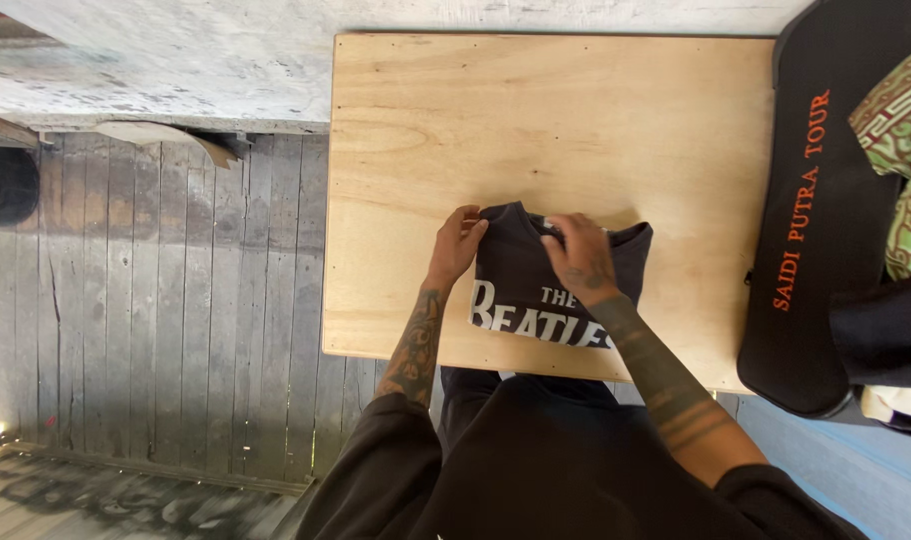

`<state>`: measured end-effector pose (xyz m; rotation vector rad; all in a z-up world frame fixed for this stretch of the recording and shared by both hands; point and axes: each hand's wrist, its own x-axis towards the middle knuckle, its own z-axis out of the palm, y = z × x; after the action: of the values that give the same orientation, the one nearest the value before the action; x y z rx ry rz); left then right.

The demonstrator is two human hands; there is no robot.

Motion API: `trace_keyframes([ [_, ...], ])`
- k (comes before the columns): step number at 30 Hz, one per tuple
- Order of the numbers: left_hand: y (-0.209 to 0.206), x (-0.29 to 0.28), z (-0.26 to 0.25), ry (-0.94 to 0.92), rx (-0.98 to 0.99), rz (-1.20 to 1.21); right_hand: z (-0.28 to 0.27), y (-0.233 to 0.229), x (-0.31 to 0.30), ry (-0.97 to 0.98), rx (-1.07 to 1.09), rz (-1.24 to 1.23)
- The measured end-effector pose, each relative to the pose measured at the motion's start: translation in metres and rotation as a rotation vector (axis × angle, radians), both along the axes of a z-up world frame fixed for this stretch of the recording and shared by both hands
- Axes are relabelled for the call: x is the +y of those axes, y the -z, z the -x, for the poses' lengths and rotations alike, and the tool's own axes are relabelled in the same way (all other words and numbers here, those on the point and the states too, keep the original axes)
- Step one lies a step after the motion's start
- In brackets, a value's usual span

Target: The person takes a black t-shirt from a suitcase and lays it flat on a wooden table. They smooth out the fabric, fold the sleeves inward, and then fold the shirt in half and then in thirds to create a compact bundle. Finally, they flip the folded shirt over to display the graphic print.

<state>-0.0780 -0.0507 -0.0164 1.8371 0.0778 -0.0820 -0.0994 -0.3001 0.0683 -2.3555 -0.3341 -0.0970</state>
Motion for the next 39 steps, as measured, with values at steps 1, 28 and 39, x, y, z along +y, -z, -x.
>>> trace_keyframes([
  [1,0.005,0.000,-0.008,-0.036,0.067,0.013,-0.014,0.006,0.014,-0.035,-0.015,0.023],
  [28,-0.014,0.017,-0.006,-0.104,0.086,-0.042,-0.053,0.023,-0.012,0.339,0.003,-0.155],
  [39,-0.017,-0.019,-0.037,0.040,-0.098,-0.385,0.010,0.080,-0.133,0.439,0.377,0.029],
])
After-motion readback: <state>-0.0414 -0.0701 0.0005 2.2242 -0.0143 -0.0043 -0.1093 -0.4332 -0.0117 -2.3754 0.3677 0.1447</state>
